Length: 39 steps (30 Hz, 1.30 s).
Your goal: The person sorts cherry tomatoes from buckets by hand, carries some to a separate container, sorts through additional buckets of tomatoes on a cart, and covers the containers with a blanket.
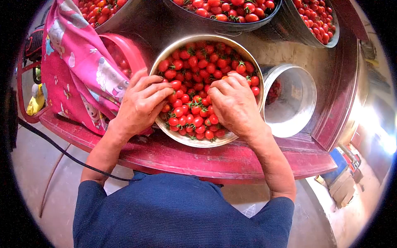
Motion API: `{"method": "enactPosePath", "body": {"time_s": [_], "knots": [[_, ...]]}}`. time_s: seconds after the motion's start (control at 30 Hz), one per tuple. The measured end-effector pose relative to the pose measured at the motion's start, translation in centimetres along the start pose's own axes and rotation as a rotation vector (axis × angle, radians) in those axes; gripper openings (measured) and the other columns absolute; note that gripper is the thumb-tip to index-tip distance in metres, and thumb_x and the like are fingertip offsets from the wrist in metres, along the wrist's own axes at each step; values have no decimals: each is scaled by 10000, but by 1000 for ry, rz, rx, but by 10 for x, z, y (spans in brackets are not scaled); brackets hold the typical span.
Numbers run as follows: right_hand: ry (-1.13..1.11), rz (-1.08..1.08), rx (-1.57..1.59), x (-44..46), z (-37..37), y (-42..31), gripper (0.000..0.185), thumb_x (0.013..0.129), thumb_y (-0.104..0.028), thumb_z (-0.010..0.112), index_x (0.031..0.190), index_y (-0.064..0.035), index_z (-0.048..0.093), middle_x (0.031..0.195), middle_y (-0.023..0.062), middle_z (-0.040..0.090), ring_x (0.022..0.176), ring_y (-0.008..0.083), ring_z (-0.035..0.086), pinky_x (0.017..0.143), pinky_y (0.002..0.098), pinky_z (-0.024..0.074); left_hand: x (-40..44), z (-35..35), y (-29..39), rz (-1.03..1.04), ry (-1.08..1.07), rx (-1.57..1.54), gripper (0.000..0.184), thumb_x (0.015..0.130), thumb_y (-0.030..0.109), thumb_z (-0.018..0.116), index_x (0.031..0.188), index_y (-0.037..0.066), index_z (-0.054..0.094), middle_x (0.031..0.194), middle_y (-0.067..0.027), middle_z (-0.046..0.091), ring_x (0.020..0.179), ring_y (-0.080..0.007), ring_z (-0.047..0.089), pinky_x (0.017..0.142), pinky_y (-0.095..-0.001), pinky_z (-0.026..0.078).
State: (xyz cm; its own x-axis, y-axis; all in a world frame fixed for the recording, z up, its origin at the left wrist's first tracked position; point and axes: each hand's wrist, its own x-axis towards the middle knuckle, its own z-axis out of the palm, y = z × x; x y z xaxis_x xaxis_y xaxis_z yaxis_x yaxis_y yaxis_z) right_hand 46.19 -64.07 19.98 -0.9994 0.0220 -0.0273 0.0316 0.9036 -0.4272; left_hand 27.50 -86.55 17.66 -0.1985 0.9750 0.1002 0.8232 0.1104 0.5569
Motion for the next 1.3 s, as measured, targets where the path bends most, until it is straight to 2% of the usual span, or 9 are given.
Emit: {"method": "enactPosePath", "body": {"time_s": [0.27, 0.47, 0.6, 0.63, 0.73, 0.93, 1.03, 1.2, 1.3], "knots": [[45, 24, 106, 19, 7, -17, 246, 827, -99, 738, 1061, -58, 677, 1111, 117, 680, 1052, 317, 625, 980, 471, 467, -25, -14, 10, -61, 5, 5, 264, 834, 59, 769, 1094, 79, 723, 1189, -51, 733, 1227, -260, 645, 1191, -541, 370], [51, 75, 300, 53, 40, -47, 403, 861, -239, 780, 1176, -23, 652, 1211, 182, 652, 1132, 367, 617, 1006, 482, 481, -40, -27, -1, -100, 76, 77, 306, 807, 39, 772, 1108, 60, 716, 1239, -93, 711, 1232, -299, 634, 1169, -554, 399], [-70, 199, 201, 58, 51, -55, 419, 855, -293, 783, 1147, -30, 637, 1040, 176, 622, 1007, 358, 612, 906, 484, 505, -51, -41, -6, -84, 82, 144, 417, 748, 57, 819, 1151, 66, 711, 1239, -92, 703, 1199, -308, 635, 1129, -544, 425], [-45, 201, 193, 58, 52, -56, 353, 856, -279, 770, 1065, -27, 638, 983, 171, 601, 951, 348, 602, 847, 484, 509, -55, -43, -5, -127, 91, 106, 442, 733, 64, 832, 1158, 66, 711, 1222, -100, 701, 1179, -309, 636, 1109, -536, 436], [-74, 64, 211, 44, 66, -50, 252, 853, -209, 738, 980, -20, 630, 982, 176, 611, 947, 357, 599, 839, 487, 513, -61, -48, -5, -185, 115, 86, 482, 706, 84, 860, 1163, 68, 711, 1148, -112, 699, 1077, -308, 644, 1021, -502, 474], [-73, 51, 271, 30, 40, -52, 174, 834, -111, 695, 974, -22, 642, 1022, 159, 626, 963, 360, 598, 835, 471, 513, -70, -48, -10, -175, 140, 92, 348, 710, 124, 872, 1033, 80, 749, 956, -73, 704, 867, -283, 640, 903, -451, 471], [-154, 0, 119, 27, 26, -43, 205, 808, -106, 704, 994, -42, 650, 999, 140, 631, 962, 342, 607, 829, 447, 501, -78, -51, -11, -219, 119, 143, 205, 751, 182, 861, 909, 103, 757, 811, -53, 666, 791, -264, 616, 863, -430, 455], [-250, 22, 89, 24, 23, -33, 196, 784, -111, 711, 952, -43, 634, 943, 144, 613, 934, 333, 607, 812, 452, 491, -87, -60, -12, -220, 83, 157, 155, 752, 160, 861, 774, 97, 720, 774, -56, 638, 770, -267, 614, 825, -420, 453], [-241, 19, 103, 22, 21, -33, 179, 789, -106, 708, 935, -40, 629, 937, 146, 607, 929, 336, 603, 805, 452, 488, -97, -68, -16, -183, 119, 199, 264, 734, 113, 856, 642, 84, 611, 703, -56, 601, 686, -266, 589, 727, -413, 442]]}}
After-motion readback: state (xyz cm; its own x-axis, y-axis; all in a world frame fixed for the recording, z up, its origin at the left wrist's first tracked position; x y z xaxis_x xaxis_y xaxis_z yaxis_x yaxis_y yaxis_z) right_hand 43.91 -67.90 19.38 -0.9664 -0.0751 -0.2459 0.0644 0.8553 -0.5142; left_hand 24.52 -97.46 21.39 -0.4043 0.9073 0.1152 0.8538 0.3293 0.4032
